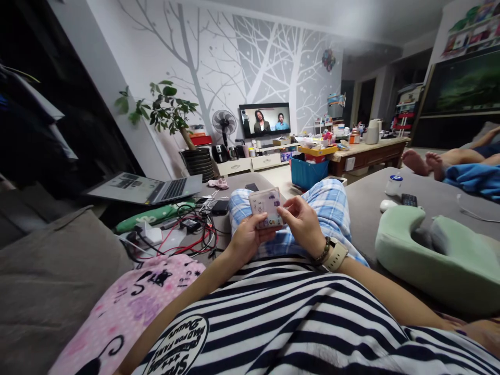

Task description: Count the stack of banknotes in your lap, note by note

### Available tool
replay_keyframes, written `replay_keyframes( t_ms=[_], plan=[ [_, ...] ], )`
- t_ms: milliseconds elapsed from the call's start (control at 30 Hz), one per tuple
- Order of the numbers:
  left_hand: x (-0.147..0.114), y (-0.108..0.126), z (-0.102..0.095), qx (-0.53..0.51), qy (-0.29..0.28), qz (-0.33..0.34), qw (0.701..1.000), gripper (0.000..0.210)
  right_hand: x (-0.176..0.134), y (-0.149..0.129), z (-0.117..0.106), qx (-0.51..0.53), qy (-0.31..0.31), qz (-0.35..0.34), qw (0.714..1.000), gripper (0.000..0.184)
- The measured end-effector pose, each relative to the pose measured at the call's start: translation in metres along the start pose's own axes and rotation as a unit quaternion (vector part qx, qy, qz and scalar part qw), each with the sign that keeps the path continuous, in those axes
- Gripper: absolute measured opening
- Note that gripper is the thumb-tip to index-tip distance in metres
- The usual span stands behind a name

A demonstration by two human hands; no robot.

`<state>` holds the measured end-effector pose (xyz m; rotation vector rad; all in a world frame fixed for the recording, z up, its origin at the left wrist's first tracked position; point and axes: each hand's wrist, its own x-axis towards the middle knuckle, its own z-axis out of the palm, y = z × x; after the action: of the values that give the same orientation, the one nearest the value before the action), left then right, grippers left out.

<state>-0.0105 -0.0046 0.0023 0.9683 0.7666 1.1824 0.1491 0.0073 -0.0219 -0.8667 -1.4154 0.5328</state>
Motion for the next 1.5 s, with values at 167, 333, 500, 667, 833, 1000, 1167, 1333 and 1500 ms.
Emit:
replay_keyframes(
  t_ms=[167, 333, 500, 667, 833, 1000, 1167, 1333, 1500],
  plan=[
    [0.002, -0.002, 0.0, 0.017, -0.005, -0.01, 1.0, 0.015, 0.002, 0.0, 0.001, -0.002, 0.011, 0.005, 1.0, 0.037],
    [0.001, -0.004, 0.002, 0.015, -0.001, -0.013, 1.0, 0.014, 0.002, 0.004, 0.0, -0.004, 0.021, 0.001, 1.0, 0.039],
    [0.001, -0.004, 0.004, -0.009, 0.019, -0.027, 0.999, 0.019, -0.002, 0.0, 0.0, -0.027, 0.034, -0.028, 0.999, 0.037],
    [0.005, -0.001, 0.003, -0.066, 0.05, -0.049, 0.995, 0.028, -0.009, -0.007, 0.001, -0.059, 0.048, -0.072, 0.995, 0.029],
    [0.004, -0.001, 0.004, -0.077, 0.064, -0.032, 0.994, 0.025, -0.017, -0.012, 0.001, -0.064, 0.024, -0.111, 0.992, 0.017],
    [0.004, -0.002, 0.003, -0.069, 0.058, -0.035, 0.995, 0.022, -0.021, -0.015, 0.001, -0.05, -0.022, -0.132, 0.99, 0.013],
    [0.003, -0.001, 0.004, -0.07, 0.06, -0.033, 0.995, 0.02, -0.022, -0.014, 0.001, -0.056, -0.026, -0.12, 0.991, 0.017],
    [0.002, -0.002, 0.002, -0.074, 0.053, -0.031, 0.995, 0.017, -0.022, -0.012, 0.0, -0.052, -0.031, -0.129, 0.99, 0.023],
    [0.008, -0.007, 0.003, -0.089, 0.035, -0.023, 0.995, 0.022, -0.023, -0.013, -0.002, -0.04, -0.058, -0.116, 0.991, 0.044]
  ],
)
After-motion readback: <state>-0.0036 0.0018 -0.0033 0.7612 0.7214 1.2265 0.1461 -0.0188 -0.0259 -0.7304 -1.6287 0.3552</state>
